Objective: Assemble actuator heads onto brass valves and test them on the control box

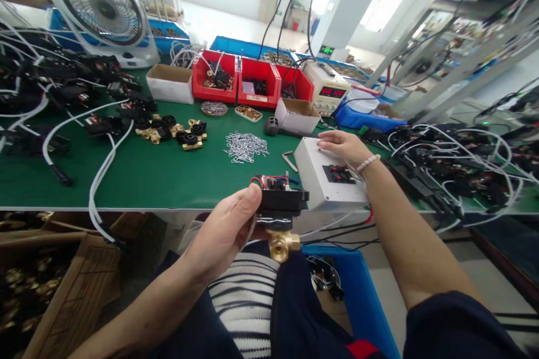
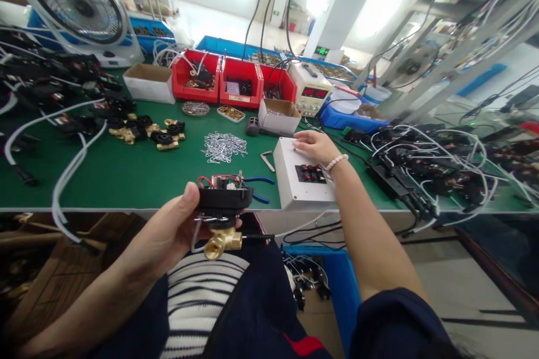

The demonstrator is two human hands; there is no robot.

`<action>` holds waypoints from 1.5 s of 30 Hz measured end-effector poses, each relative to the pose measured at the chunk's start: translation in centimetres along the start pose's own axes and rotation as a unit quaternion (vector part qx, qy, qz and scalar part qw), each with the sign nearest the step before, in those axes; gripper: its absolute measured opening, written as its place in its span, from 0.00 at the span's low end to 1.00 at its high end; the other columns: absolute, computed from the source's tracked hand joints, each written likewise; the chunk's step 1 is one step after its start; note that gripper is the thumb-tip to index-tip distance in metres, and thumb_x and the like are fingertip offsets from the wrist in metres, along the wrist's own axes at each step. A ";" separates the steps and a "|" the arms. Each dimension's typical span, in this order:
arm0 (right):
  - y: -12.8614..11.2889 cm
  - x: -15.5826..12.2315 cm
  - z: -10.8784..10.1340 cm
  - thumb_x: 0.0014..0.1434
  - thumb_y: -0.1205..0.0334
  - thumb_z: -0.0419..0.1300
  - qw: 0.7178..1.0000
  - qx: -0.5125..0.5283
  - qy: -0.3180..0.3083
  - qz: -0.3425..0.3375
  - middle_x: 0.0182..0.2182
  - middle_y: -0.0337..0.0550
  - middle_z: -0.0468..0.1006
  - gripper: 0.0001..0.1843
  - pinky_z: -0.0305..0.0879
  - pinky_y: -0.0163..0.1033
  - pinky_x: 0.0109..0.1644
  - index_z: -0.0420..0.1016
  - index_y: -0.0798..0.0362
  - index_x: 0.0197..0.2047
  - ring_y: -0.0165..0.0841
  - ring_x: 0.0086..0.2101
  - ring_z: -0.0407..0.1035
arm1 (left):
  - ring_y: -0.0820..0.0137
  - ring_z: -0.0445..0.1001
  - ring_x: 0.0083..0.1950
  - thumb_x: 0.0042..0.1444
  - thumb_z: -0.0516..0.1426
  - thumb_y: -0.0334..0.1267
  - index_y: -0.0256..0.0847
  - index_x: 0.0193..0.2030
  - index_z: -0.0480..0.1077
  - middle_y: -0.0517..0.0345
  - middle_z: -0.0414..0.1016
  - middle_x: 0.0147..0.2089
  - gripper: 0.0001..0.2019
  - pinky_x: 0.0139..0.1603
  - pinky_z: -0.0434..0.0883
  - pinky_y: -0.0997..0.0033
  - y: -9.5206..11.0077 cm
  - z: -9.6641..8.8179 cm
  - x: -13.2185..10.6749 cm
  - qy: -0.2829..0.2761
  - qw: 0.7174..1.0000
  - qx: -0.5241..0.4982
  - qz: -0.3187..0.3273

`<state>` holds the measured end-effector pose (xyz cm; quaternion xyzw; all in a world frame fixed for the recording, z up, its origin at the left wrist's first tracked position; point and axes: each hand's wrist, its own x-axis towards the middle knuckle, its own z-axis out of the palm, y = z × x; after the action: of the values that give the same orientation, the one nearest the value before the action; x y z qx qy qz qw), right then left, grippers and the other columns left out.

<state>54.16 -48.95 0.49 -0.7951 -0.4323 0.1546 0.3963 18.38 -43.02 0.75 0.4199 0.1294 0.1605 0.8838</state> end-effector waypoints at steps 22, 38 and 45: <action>0.0 0.2 1.7 0.56 0.60 0.60 0.992 -0.098 0.066 -0.039 0.30 0.48 0.81 0.11 0.66 0.40 0.37 0.80 0.59 0.35 0.34 0.28 0.70 | 0.62 0.81 0.38 0.57 0.61 0.59 0.36 0.49 0.76 0.49 0.82 0.38 0.27 0.37 0.77 0.68 -1.9 2.1 -0.3 0.031 0.999 0.043 0.011; -0.8 -0.1 1.9 0.60 0.60 0.61 0.992 -0.082 0.091 -0.024 0.23 0.41 0.78 0.12 0.62 0.37 0.33 0.75 0.54 0.26 0.30 0.24 0.67 | 0.54 0.80 0.49 0.59 0.58 0.59 0.33 0.57 0.73 0.40 0.80 0.48 0.31 0.48 0.77 0.59 -1.6 1.9 -0.3 0.015 1.000 0.010 -0.015; -1.4 -0.4 1.9 0.62 0.55 0.60 0.990 -0.102 0.098 -0.028 0.19 0.39 0.74 0.18 0.61 0.36 0.32 0.71 0.52 0.22 0.30 0.23 0.66 | 0.58 0.80 0.51 0.58 0.62 0.56 0.37 0.56 0.72 0.45 0.80 0.52 0.28 0.51 0.75 0.66 -1.7 1.4 -0.7 0.051 0.995 0.072 0.036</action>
<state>52.01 -47.94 0.35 -0.8304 -0.4266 0.0202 0.3579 18.52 -45.35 0.37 0.4784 0.1703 0.2040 0.8370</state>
